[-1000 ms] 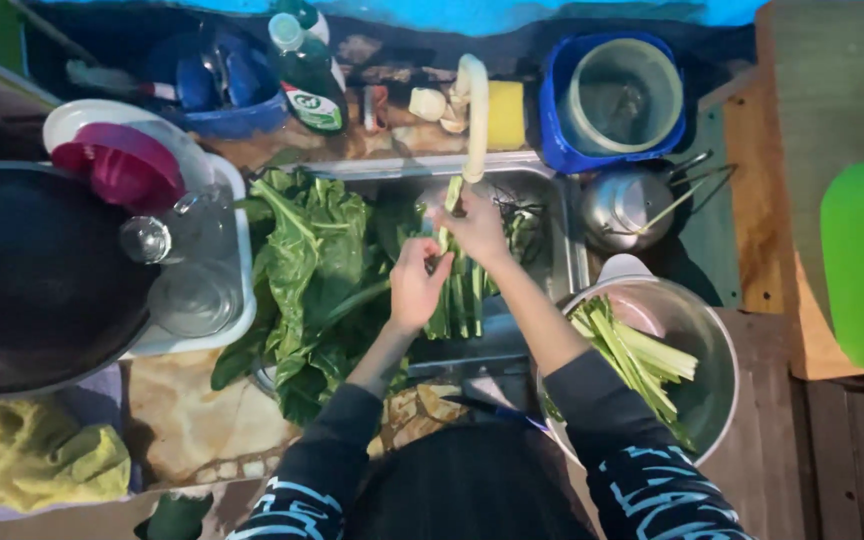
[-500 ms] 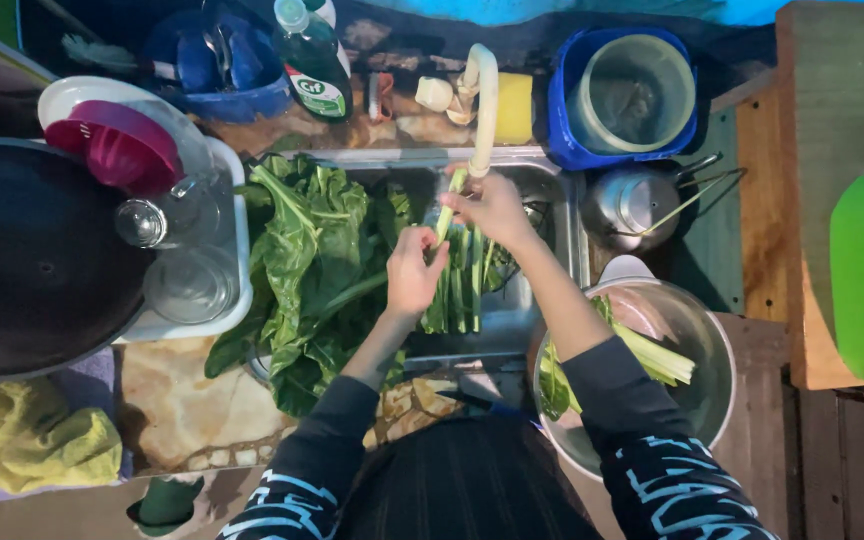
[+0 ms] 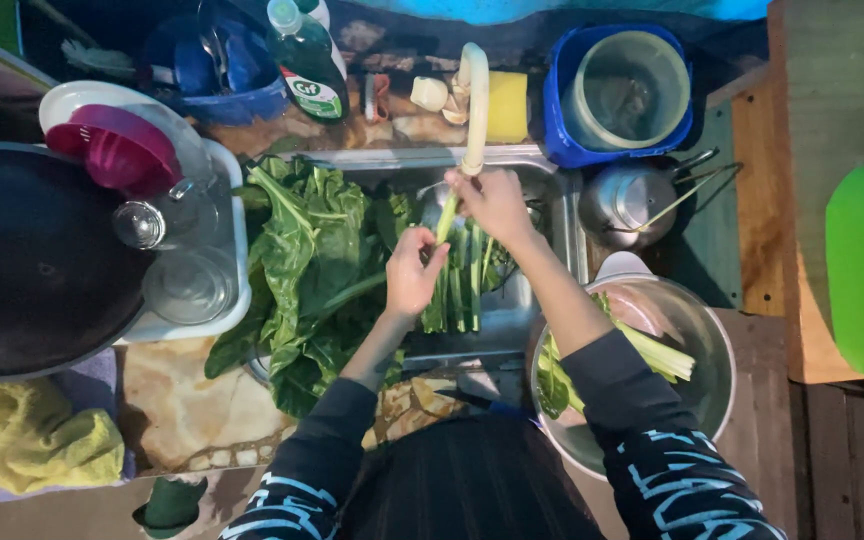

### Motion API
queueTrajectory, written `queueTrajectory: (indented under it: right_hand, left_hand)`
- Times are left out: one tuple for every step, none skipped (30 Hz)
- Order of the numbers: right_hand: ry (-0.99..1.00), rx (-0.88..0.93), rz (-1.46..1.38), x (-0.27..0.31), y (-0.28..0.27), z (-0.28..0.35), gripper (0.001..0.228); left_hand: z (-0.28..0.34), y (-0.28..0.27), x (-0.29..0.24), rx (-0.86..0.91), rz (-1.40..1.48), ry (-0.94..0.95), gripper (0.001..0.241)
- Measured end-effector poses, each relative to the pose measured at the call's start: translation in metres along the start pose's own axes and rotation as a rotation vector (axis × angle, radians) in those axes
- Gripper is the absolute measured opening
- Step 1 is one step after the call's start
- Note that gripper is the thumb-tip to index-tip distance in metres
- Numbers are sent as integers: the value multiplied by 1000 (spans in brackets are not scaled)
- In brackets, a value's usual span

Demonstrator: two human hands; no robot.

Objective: Washing and preparing green leafy vegetables and stalks in a sink.

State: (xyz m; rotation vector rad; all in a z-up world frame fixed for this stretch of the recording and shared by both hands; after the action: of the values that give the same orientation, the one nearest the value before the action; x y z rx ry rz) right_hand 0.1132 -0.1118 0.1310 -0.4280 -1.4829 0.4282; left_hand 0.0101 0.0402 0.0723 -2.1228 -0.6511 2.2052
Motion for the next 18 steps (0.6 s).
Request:
queueTrajectory:
  right_hand:
    - [-1, -1, 0, -3, -1, -1, 36]
    - [17, -7, 15, -8, -2, -3, 36]
    - [34, -11, 30, -13, -2, -4, 36]
    - [34, -11, 30, -12, -2, -5, 36]
    - [-4, 22, -90, -7, 1, -5, 34]
    - [-42, 55, -210, -2, 3, -4, 33]
    - [-41, 53, -210, 1, 0, -2, 33]
    - [-114, 71, -143, 9, 0, 1, 33]
    - [-184, 92, -76, 17, 0, 5, 33]
    - [-181, 92, -77, 11, 1, 5, 33]
    - [-188, 111, -161, 8, 4, 5, 33]
    - [-194, 130, -246, 6, 6, 5, 33]
    - [-195, 131, -246, 11, 6, 5, 33]
    - [-123, 98, -232, 10, 5, 3, 29]
    - [-50, 66, -217, 7, 3, 2, 25]
    - [-50, 65, -217, 1, 5, -1, 25]
    - [-9, 5, -195, -8, 2, -6, 23]
    - [31, -56, -174, -18, 0, -11, 22]
  left_hand:
    - [-1, -1, -5, 0, 1, 1, 25]
    - [-1, -2, -14, 0, 46, 30, 31]
    - [-2, -4, -21, -1, 92, 58, 40]
    - [-1, -2, -12, -1, 93, 58, 40]
    - [0, 1, -5, 11, 68, 102, 38]
    - [2, 5, 1, 24, 43, 146, 36]
    - [2, 6, 6, 27, 44, 147, 36]
    - [3, 9, 14, 47, 86, 111, 34]
    - [4, 11, 23, 67, 127, 73, 33]
    - [5, 13, 28, 69, 126, 71, 33]
    - [5, 17, 37, 92, 185, 11, 33]
    - [5, 20, 46, 116, 245, -50, 34]
    - [3, 22, 48, 115, 245, -49, 34]
    - [3, 27, 55, 137, 334, -131, 34]
    - [3, 33, 62, 159, 423, -214, 34]
    - [0, 36, 61, 159, 424, -213, 34]
    - [-2, 40, 60, 173, 455, -213, 33]
    - [-5, 44, 58, 187, 486, -212, 32]
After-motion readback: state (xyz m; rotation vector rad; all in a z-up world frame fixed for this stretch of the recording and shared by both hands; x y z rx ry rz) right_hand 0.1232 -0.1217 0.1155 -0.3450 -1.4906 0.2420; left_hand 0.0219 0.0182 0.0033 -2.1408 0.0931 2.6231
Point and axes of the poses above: each hand's wrist, its own z-axis away from the middle knuckle, its own y-axis out of the palm, x = y × z, the point moved 9 cm from there along -z, towards the middle knuckle, and after that the axes turned 12 degrees about -x, right-handed, at the moved point
